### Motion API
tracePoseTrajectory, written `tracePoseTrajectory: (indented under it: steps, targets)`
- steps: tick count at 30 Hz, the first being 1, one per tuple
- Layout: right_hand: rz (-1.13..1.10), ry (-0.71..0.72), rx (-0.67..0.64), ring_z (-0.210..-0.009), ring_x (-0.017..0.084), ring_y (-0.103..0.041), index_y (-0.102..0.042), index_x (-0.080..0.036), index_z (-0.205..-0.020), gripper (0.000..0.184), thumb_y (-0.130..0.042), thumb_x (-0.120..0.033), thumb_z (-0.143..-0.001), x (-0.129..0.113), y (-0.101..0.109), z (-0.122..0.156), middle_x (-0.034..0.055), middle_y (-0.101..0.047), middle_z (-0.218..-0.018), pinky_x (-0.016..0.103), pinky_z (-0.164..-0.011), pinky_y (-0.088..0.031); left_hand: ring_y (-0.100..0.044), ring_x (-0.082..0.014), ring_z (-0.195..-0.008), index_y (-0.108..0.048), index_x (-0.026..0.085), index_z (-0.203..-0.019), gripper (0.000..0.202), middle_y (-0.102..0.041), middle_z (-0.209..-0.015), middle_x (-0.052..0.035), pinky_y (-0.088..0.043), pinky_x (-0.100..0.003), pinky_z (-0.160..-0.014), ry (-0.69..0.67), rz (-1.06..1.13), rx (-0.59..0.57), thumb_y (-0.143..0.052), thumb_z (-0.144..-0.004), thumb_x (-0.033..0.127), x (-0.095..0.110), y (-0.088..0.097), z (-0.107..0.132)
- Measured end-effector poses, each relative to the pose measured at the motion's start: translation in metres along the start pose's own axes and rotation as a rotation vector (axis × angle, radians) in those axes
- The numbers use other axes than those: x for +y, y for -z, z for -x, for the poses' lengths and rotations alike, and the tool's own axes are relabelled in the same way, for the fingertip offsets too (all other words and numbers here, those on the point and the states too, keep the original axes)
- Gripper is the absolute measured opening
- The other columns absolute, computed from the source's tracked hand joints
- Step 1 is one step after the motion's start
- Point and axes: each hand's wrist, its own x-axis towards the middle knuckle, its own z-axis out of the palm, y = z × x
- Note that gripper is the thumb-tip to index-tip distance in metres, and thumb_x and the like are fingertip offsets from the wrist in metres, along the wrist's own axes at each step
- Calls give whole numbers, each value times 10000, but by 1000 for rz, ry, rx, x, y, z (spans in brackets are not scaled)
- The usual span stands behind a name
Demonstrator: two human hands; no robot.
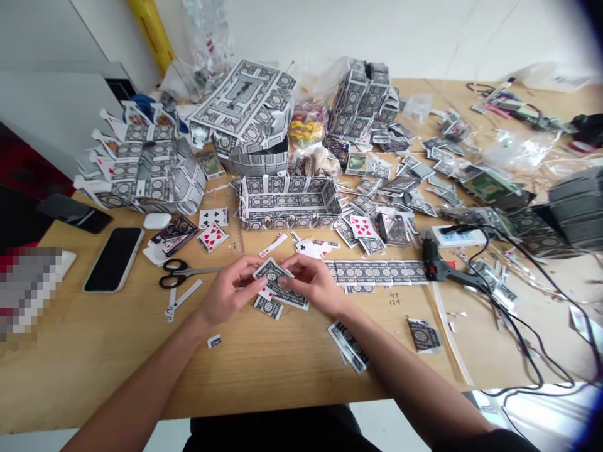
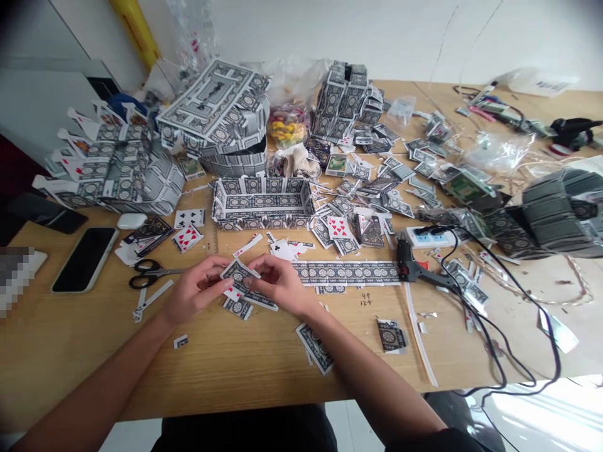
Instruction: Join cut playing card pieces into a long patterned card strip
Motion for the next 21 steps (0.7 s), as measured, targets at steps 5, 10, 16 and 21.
tracePoseTrajectory:
  steps: [5,10,16,21]
  targets:
    - [-43,-29,-87,-799,159,-686,-744,-215,-1038,365,-859,-510,-856,-5,0,2,25,-736,-930,322,-756,-614,-740,-190,-867,-614,215,-1282,346,-788,-1073,-67,-582,-274,-732,-79,-68,99,-701,-995,388,-7,-2,1]
    - [-22,-24,-75,-767,157,-666,-747,-207,-965,347,-857,-519,-860,-8,-1,3,21,-732,-894,325,-731,-581,-751,-187,-903,-627,237,-1298,298,-761,-1133,-69,-617,-282,-756,-239,-279,156,-685,-1015,311,-12,-4,3]
    - [8,-4,-25,-709,143,-601,-670,-208,-838,385,-848,-549,-866,-9,-2,3,10,-714,-827,294,-659,-485,-674,-258,-1251,-619,273,-1389,440,-655,-1327,-110,-602,-398,-1035,-536,-566,131,-762,-973,249,-4,-4,-2]
    - [23,-21,-26,-653,125,-527,-653,-205,-810,403,-851,-552,-858,-10,-6,3,-16,-648,-753,275,-612,-424,-654,-321,-1282,-554,229,-1439,650,-622,-1348,-152,-570,-474,-1101,-557,-683,46,-858,-888,391,-3,-8,-1]
